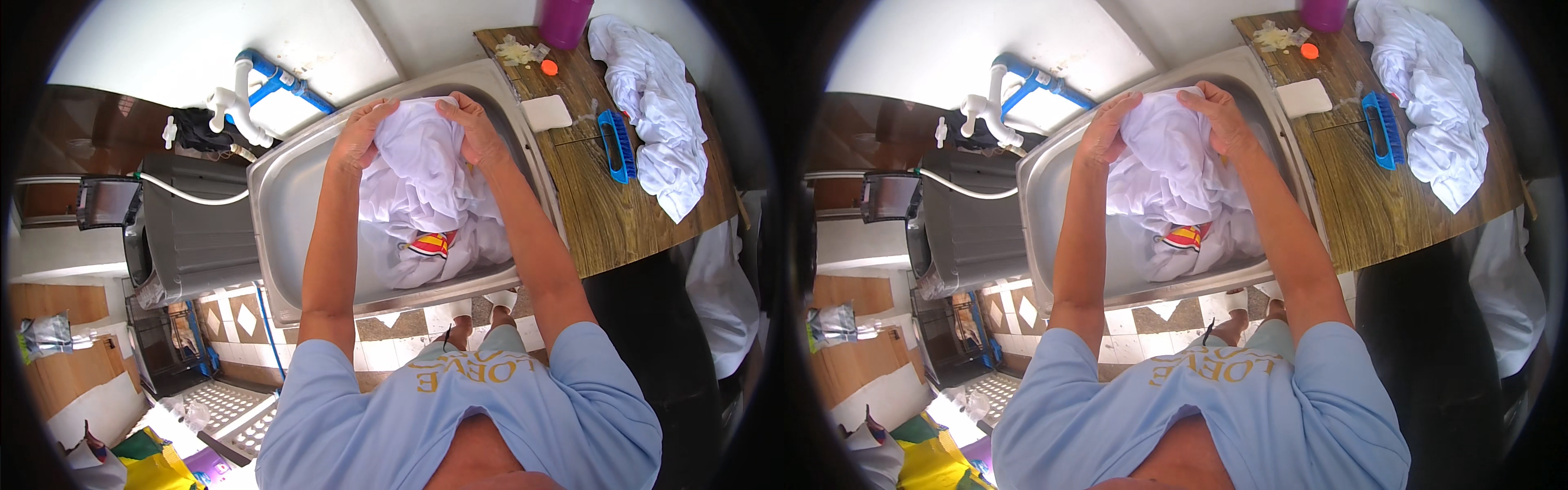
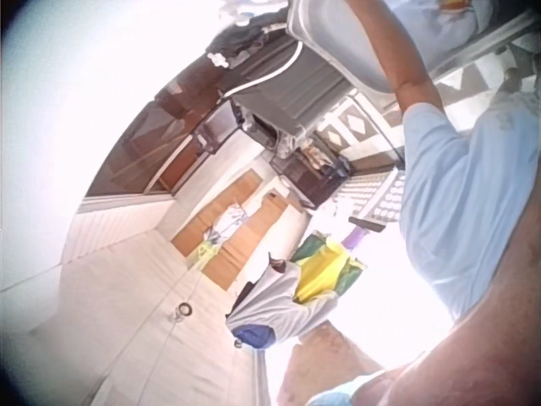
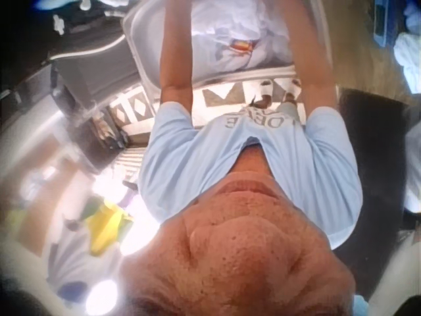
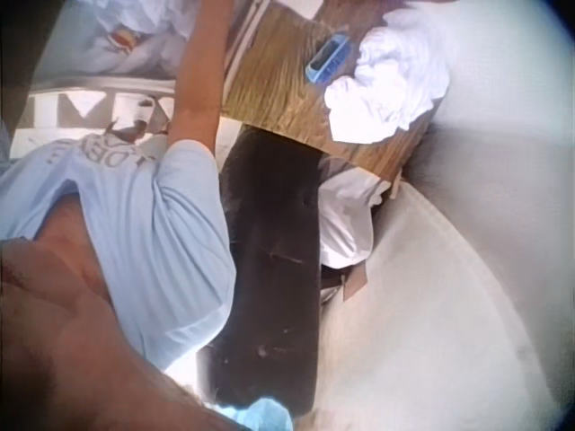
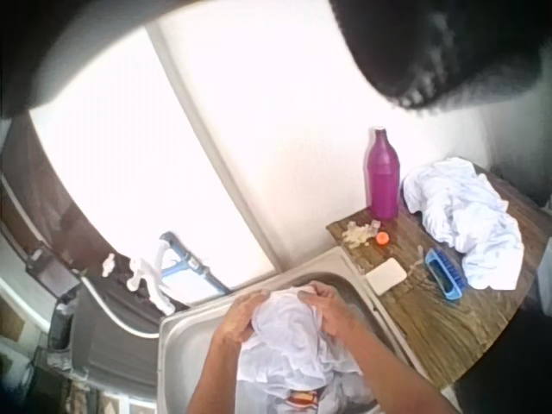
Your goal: The person hand washes white garments in a sink filled with water, scrubbing specific areas of the fabric with a blue brush and by hand.
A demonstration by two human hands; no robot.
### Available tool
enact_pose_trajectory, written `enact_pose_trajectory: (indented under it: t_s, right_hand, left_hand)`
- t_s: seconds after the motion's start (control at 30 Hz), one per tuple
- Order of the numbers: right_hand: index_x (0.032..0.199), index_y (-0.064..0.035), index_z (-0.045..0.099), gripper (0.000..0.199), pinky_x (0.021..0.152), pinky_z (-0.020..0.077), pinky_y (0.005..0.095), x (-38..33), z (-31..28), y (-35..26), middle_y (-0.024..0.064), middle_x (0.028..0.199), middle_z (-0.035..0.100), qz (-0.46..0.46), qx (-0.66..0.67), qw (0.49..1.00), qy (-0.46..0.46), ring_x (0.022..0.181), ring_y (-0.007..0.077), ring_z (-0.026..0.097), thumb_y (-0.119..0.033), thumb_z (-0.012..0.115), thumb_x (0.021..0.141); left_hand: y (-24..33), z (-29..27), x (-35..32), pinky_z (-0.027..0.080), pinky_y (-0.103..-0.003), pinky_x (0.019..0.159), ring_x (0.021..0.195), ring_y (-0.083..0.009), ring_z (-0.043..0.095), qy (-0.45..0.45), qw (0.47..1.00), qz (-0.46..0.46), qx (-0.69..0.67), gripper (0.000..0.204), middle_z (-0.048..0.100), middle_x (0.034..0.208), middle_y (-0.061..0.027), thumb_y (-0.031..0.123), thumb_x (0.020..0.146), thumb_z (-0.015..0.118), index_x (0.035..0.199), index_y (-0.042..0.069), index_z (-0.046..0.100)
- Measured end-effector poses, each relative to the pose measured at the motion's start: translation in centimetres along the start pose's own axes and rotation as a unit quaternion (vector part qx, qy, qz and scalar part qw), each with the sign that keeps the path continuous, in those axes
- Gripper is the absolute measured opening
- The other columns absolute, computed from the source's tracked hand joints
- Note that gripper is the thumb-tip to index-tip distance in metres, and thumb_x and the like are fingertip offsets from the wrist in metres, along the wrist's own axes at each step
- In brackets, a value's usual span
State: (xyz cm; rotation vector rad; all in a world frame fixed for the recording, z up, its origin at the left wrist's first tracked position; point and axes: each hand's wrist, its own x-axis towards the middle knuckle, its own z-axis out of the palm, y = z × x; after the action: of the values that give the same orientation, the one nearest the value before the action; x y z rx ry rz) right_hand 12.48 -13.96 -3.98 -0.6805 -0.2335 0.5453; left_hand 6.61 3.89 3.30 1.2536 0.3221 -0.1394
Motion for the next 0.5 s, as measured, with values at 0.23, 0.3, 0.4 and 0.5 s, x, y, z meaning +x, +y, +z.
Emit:
enact_pose_trajectory:
  t_s: [0.23, 0.3, 0.4, 0.5]
  right_hand:
    - [0.102, -0.0051, 0.059, 0.027, 0.086, 0.0495, 0.0366, 0.7, -0.6, 2.1, 0.0088, 0.101, 0.064, 0.097, 0.180, 0.979, 0.013, 0.091, 0.0196, 0.062, -0.027, 0.062, 0.088]
    - [0.108, -0.0032, 0.056, 0.037, 0.090, 0.0480, 0.0394, 0.1, 0.2, 1.7, 0.0107, 0.107, 0.063, 0.111, 0.196, 0.973, 0.058, 0.098, 0.0231, 0.061, -0.035, 0.058, 0.090]
    - [0.110, -0.0024, 0.056, 0.047, 0.092, 0.0468, 0.0416, 0.1, 0.7, 1.8, 0.0125, 0.109, 0.062, 0.120, 0.205, 0.965, 0.110, 0.101, 0.0252, 0.060, -0.045, 0.052, 0.091]
    - [0.109, -0.0032, 0.056, 0.051, 0.092, 0.0461, 0.0423, 0.5, -0.5, 2.6, 0.0129, 0.108, 0.062, 0.140, 0.133, 0.967, 0.167, 0.103, 0.0260, 0.059, -0.050, 0.049, 0.091]
  left_hand:
    - [-2.8, -0.2, 1.0, 0.051, -0.026, 0.065, 0.072, -0.0114, 0.062, -0.009, 0.997, 0.053, -0.058, 0.011, 0.065, 0.081, -0.0036, 0.010, 0.080, 0.070, 0.087, 0.006, 0.062]
    - [-3.2, -0.3, 1.7, 0.052, -0.027, 0.065, 0.070, -0.0117, 0.061, -0.009, 0.996, 0.059, -0.060, 0.011, 0.065, 0.080, -0.0034, 0.009, 0.080, 0.070, 0.087, 0.006, 0.062]
    - [-3.8, 0.6, 2.8, 0.052, -0.027, 0.065, 0.066, -0.0113, 0.059, 0.021, 0.993, 0.098, -0.061, 0.011, 0.065, 0.078, -0.0041, 0.006, 0.079, 0.068, 0.085, 0.006, 0.060]
    - [-5.3, 4.8, 2.4, 0.051, -0.030, 0.062, 0.059, -0.0131, 0.055, 0.129, 0.921, 0.297, 0.217, 0.011, 0.063, 0.072, -0.0078, 0.004, 0.077, 0.067, 0.077, 0.005, 0.056]
